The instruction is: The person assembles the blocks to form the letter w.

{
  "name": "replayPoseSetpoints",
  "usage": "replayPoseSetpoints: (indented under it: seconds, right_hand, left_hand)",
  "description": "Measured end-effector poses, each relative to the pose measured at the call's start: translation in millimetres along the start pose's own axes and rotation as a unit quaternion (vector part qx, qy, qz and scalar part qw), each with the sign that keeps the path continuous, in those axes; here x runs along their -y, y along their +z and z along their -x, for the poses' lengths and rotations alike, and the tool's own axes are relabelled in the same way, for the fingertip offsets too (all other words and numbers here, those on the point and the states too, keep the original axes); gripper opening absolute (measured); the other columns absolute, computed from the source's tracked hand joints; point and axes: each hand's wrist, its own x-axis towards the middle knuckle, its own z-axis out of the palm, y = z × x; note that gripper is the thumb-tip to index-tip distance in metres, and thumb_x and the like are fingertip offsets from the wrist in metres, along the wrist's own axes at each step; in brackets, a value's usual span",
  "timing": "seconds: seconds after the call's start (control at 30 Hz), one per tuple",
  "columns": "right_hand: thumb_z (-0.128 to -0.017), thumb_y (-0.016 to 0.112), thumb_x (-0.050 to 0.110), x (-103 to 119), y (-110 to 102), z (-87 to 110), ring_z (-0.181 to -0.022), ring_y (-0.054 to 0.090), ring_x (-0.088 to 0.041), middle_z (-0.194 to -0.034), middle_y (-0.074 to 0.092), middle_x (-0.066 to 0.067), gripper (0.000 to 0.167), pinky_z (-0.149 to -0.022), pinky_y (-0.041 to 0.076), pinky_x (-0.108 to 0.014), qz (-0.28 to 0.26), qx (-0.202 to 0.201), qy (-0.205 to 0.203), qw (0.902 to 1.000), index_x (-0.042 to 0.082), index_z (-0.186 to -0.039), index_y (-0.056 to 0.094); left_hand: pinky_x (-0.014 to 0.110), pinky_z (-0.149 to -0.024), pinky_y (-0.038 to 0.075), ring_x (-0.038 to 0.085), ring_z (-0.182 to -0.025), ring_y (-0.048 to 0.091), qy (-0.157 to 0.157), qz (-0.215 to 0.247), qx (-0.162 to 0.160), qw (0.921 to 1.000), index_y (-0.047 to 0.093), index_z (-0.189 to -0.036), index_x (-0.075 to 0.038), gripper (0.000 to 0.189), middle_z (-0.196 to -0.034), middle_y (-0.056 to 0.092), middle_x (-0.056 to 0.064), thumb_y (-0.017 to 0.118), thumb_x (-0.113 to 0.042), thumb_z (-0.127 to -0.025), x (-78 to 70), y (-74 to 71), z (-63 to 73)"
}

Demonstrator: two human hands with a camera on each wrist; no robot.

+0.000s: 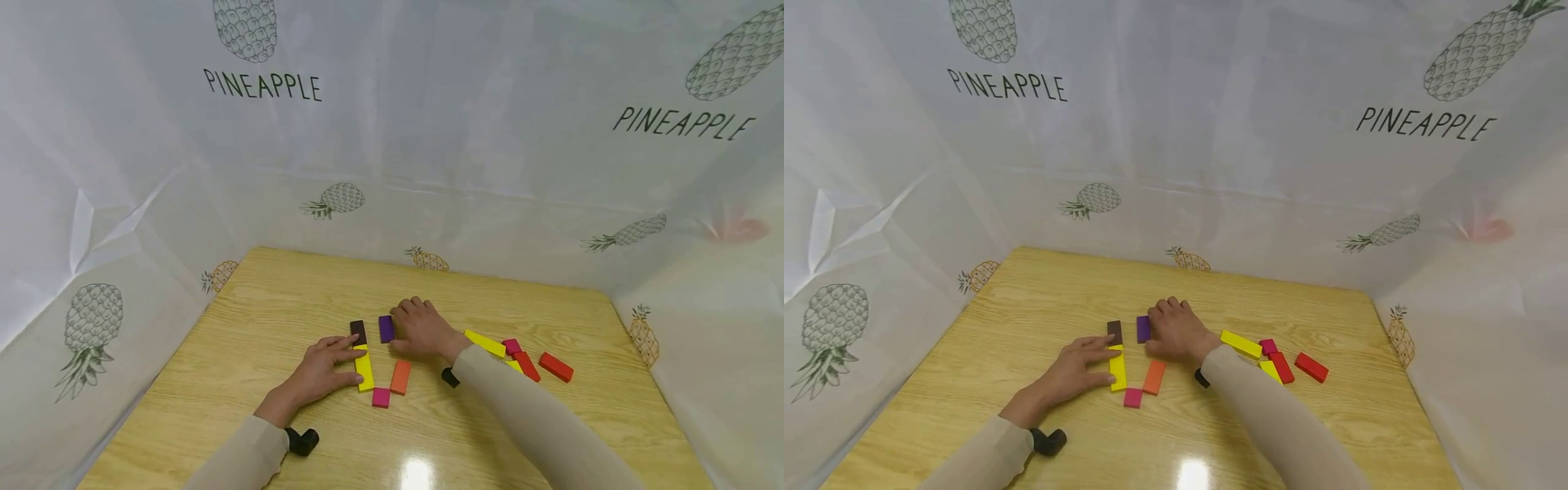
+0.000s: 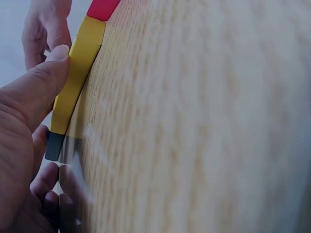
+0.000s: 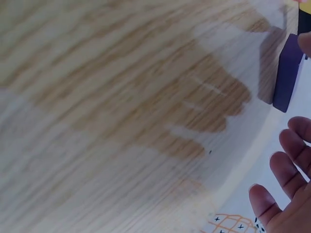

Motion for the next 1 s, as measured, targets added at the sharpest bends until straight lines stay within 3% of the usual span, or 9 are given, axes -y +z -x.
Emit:
replayPoseSetpoints:
  seconds: [0.4,0.6,1.0]
  right_hand:
    - [-0.096,0.061,0.052,-0.2,3.4,-8.0,-0.125,0.053,-0.028,-0.14,0.059,-0.008,0.064,-0.108,0.044,-0.051,-0.022,0.023,0.005,0.9995,0.01,-0.145,0.059]
    - [-0.093,0.068,0.054,-1.0,3.4,-7.7,-0.115,0.053,-0.026,-0.126,0.059,-0.008,0.061,-0.103,0.046,-0.047,-0.021,-0.009,0.013,0.9997,0.008,-0.132,0.059]
    - [-0.091,0.067,0.056,-4.5,-0.9,1.0,-0.107,0.053,-0.026,-0.118,0.06,-0.008,0.061,-0.097,0.046,-0.044,0.01,-0.052,0.008,0.9986,0.007,-0.127,0.06]
  left_hand:
    - [0.067,-0.12,0.024,0.034,-0.152,0.038,0.003,0.001,-0.006,1.0,0.07,-0.142,-0.028,0.054,-0.164,0.048,-0.001,0.079,-0.048,-0.093,-1.7,-0.4,2.0]
    - [0.065,-0.121,0.023,0.033,-0.153,0.036,-0.004,-0.005,0.002,1.0,0.069,-0.143,-0.029,0.055,-0.166,0.046,-0.003,0.079,-0.048,-0.093,-1.0,-0.6,0.9]
    - [0.066,-0.122,0.022,0.032,-0.154,0.036,-0.009,-0.011,0.004,0.9999,0.069,-0.142,-0.03,0.054,-0.165,0.047,-0.004,0.079,-0.049,-0.092,-0.2,-0.1,-0.1]
